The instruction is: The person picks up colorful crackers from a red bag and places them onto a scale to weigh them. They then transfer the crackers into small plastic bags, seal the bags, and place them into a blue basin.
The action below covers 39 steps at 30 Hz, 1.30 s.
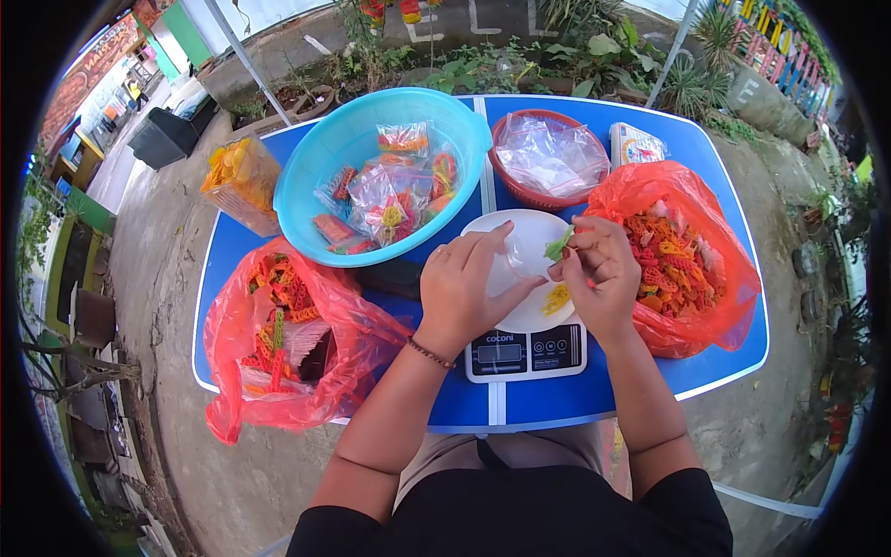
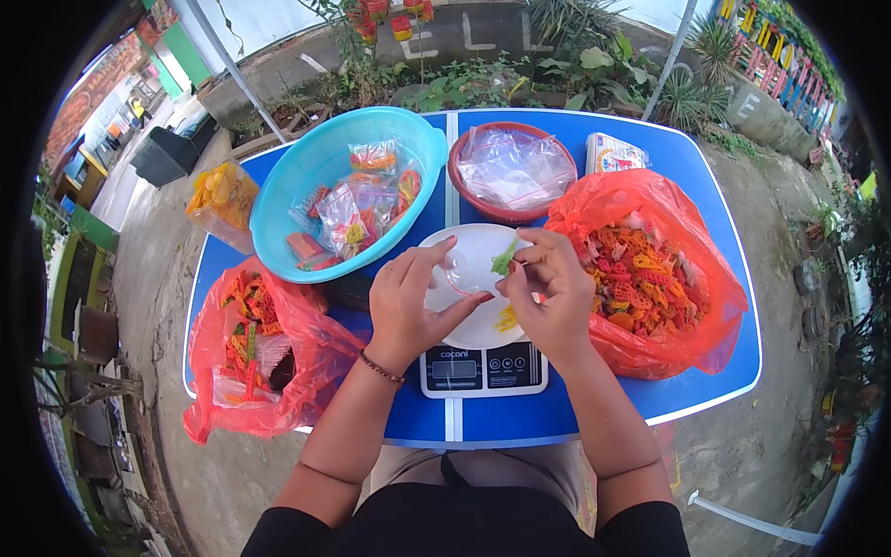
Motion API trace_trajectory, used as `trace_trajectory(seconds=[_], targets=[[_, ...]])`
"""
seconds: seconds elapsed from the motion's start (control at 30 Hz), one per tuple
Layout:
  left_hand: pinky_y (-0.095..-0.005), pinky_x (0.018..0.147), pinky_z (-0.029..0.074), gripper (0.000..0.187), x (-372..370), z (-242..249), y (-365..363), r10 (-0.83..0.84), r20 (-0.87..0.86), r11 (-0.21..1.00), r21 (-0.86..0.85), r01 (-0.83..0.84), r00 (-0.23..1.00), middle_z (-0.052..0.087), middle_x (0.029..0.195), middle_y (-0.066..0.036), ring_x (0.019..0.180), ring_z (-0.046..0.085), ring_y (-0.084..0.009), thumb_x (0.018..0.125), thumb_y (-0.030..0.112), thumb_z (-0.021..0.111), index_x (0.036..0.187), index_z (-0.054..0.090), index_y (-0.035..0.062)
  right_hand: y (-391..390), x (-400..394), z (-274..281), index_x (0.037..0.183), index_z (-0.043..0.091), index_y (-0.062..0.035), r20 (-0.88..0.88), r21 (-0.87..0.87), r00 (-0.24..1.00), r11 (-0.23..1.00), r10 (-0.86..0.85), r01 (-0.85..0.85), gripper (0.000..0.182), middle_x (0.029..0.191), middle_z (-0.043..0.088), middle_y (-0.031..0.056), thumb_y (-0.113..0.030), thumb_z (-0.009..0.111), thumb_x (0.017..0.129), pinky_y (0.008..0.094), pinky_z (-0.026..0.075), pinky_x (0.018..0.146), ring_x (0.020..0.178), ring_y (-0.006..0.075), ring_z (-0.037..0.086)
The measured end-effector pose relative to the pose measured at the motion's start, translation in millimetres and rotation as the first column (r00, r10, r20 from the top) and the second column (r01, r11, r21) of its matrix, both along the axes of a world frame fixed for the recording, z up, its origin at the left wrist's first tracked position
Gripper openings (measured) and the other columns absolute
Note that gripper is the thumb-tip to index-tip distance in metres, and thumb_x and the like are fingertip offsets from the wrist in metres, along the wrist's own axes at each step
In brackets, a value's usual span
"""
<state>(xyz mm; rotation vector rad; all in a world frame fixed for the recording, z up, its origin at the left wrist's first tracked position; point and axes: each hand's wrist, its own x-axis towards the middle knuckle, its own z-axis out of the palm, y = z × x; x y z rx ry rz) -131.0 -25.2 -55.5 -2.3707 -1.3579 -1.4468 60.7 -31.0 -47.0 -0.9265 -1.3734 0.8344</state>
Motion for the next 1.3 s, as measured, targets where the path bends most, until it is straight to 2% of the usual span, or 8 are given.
trace_trajectory(seconds=[0.1, 0.3, 0.6, 0.7, 0.8, 0.93, 1.03, 1.3], targets=[[-0.031, 0.065, 0.051, 0.07, 1.7, -4.3, -0.1, -0.012, -0.014, 0.999, 0.045, 0.013, 1.0, 0.069, 0.09, -0.001, 0.068, 0.062, -0.015, 0.065, 0.037, 0.094, 0.124, 0.069, 0.0091, -5.2, -2.8, 7.5, 0.13, 0.055, 0.0021, -0.269, -0.042, 0.958, 0.993, 0.097, -0.112, 0.039, 0.092, 0.068, 0.0066, 0.009, 0.061, 0.092, 0.0245, 0.058, 0.073, 0.083, 0.0133, 0.071], [-0.0305, 0.065, 0.05, 0.072, 5.8, -1.8, -3.7, -0.043, -0.029, 0.998, 0.041, 0.044, 0.999, 0.069, 0.09, -0.001, 0.069, 0.063, -0.0151, 0.063, 0.038, 0.095, 0.125, 0.07, 0.01, -2.2, 11.5, 0.7, 0.109, 0.073, -0.0017, 0.293, 0.107, 0.955, 0.991, 0.049, -0.084, 0.024, 0.091, 0.071, 0.0041, 0.008, 0.067, 0.088, 0.0274, 0.051, 0.074, 0.08, 0.011, 0.066], [-0.0328, 0.07, 0.052, 0.07, 8.0, -1.9, -4.3, -0.081, -0.04, 0.993, 0.081, 0.084, 0.996, 0.069, 0.09, -0.004, 0.079, 0.067, -0.0208, 0.064, 0.035, 0.094, 0.125, 0.069, 0.0098, -5.3, 3.8, -1.1, 0.098, 0.077, -0.0036, 0.248, 0.029, 0.966, 0.997, 0.069, -0.078, 0.018, 0.091, 0.073, 0.0061, 0.002, 0.075, 0.082, 0.0289, 0.049, 0.072, 0.083, 0.0173, 0.065], [-0.0332, 0.07, 0.052, 0.068, 8.3, -4.0, -4.3, -0.107, -0.069, 0.99, 0.081, 0.113, 0.992, 0.07, 0.091, -0.004, 0.08, 0.068, -0.0214, 0.065, 0.034, 0.094, 0.124, 0.07, 0.0099, 7.0, 7.6, 0.1, 0.098, 0.077, -0.003, 0.472, 0.309, 0.881, 0.932, 0.024, -0.191, 0.017, 0.091, 0.072, 0.0062, 0.002, 0.074, 0.082, 0.028, 0.049, 0.071, 0.08, 0.0166, 0.065], [-0.0343, 0.07, 0.053, 0.065, 7.2, -3.5, -4.3, -0.079, -0.003, 0.996, 0.04, 0.079, 0.997, 0.07, 0.09, -0.006, 0.079, 0.068, -0.023, 0.067, 0.033, 0.093, 0.122, 0.07, 0.0079, 1.8, 8.5, 16.0, 0.098, 0.076, -0.0037, 0.292, 0.14, 0.948, 0.974, 0.129, -0.176, 0.018, 0.09, 0.072, 0.0064, 0.001, 0.076, 0.081, 0.0283, 0.049, 0.072, 0.079, 0.016, 0.064], [-0.0334, 0.07, 0.052, 0.06, 4.3, 1.4, -2.8, -0.028, 0.051, 1.0, 0.015, 0.027, 0.998, 0.069, 0.089, -0.005, 0.079, 0.068, -0.0212, 0.071, 0.035, 0.091, 0.119, 0.07, 0.0062, -2.1, 35.3, 40.6, 0.105, 0.075, -0.004, 0.513, -0.288, 0.825, 0.953, 0.236, -0.093, 0.026, 0.095, 0.071, 0.0091, -0.002, 0.079, 0.079, 0.0325, 0.051, 0.08, 0.091, 0.0204, 0.066], [-0.035, 0.07, 0.053, 0.06, 3.3, 2.7, -4.6, -0.011, 0.064, 1.0, -0.004, 0.012, 0.998, 0.069, 0.086, -0.009, 0.077, 0.068, -0.0248, 0.07, 0.033, 0.092, 0.118, 0.07, 0.0031, 7.7, 55.3, 20.5, 0.104, 0.075, -0.0045, 0.698, -0.128, 0.647, 0.942, 0.307, -0.309, 0.029, 0.096, 0.07, 0.0099, -0.003, 0.081, 0.076, 0.0367, 0.052, 0.08, 0.089, 0.0245, 0.067], [-0.0341, 0.071, 0.051, 0.06, 4.9, 2.7, -4.8, -0.007, 0.017, 1.0, 0.02, 0.006, 1.0, 0.068, 0.087, -0.006, 0.079, 0.067, -0.0227, 0.071, 0.035, 0.091, 0.118, 0.07, 0.005, 7.2, 47.3, 27.0, 0.103, 0.071, -0.0043, 0.695, -0.238, 0.653, 0.954, 0.3, -0.185, 0.029, 0.089, 0.067, 0.0096, -0.001, 0.08, 0.075, 0.0375, 0.051, 0.07, 0.077, 0.0247, 0.066]])
